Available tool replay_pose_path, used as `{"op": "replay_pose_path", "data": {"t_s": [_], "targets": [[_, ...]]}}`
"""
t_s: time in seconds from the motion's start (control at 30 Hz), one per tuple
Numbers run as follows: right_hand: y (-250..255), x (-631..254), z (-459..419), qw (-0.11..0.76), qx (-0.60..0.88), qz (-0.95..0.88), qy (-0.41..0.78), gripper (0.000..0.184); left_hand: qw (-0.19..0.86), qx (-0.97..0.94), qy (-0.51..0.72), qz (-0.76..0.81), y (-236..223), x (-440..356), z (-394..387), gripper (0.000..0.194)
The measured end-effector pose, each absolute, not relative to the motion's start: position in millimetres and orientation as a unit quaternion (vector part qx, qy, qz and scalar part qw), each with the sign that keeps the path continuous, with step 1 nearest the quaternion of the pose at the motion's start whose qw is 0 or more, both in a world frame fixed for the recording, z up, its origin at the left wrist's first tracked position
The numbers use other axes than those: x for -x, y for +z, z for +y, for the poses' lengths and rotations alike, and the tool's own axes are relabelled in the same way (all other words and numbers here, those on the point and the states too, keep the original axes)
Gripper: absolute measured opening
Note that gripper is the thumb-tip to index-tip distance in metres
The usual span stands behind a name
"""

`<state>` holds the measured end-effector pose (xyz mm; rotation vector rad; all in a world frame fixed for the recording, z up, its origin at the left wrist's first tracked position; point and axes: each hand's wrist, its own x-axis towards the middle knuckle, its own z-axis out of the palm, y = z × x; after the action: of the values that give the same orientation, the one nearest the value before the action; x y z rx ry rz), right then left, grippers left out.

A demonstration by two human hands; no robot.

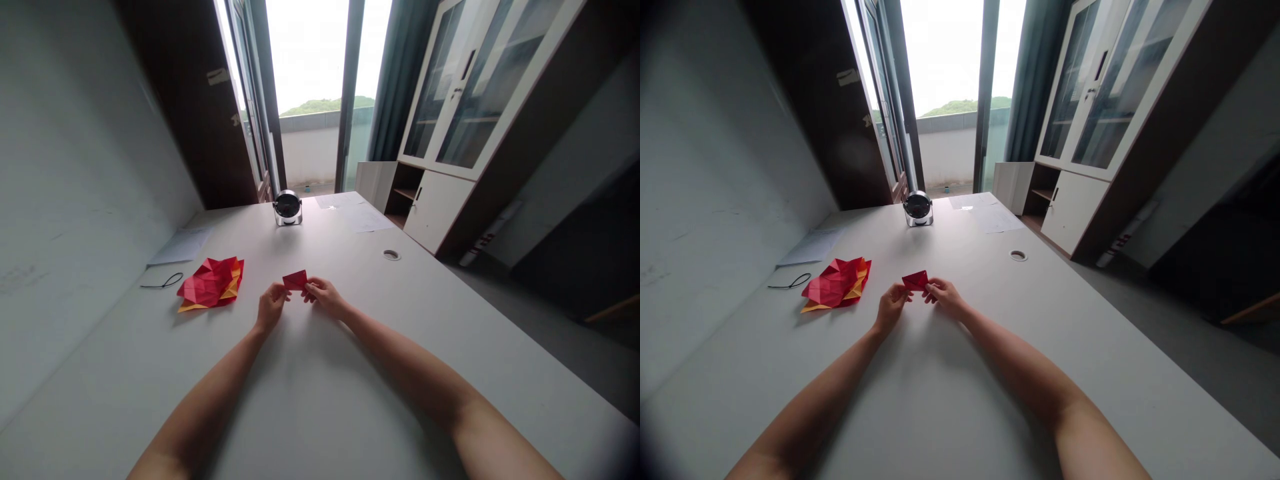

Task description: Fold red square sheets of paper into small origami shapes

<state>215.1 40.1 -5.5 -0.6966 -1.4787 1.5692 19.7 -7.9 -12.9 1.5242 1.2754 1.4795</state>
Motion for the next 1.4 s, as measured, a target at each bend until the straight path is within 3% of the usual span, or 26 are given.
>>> {"op": "replay_pose_path", "data": {"t_s": [0.23,0.6,1.13,1.4], "targets": [[-6,-215,42,0.455,0.293,-0.562,0.625,0.031,0.289,-0.616,0.522,0.514,-2,-21,-16,0.026],[-13,-214,49,0.499,0.314,-0.575,0.566,0.017,0.337,-0.612,0.531,0.479,0,-28,-18,0.025],[-14,-212,44,0.482,0.301,-0.606,0.557,0.036,0.353,-0.585,0.546,0.485,-7,-27,-13,0.020],[-17,-212,45,0.464,0.306,-0.619,0.555,0.037,0.371,-0.581,0.537,0.486,-6,-28,-14,0.037]]}}
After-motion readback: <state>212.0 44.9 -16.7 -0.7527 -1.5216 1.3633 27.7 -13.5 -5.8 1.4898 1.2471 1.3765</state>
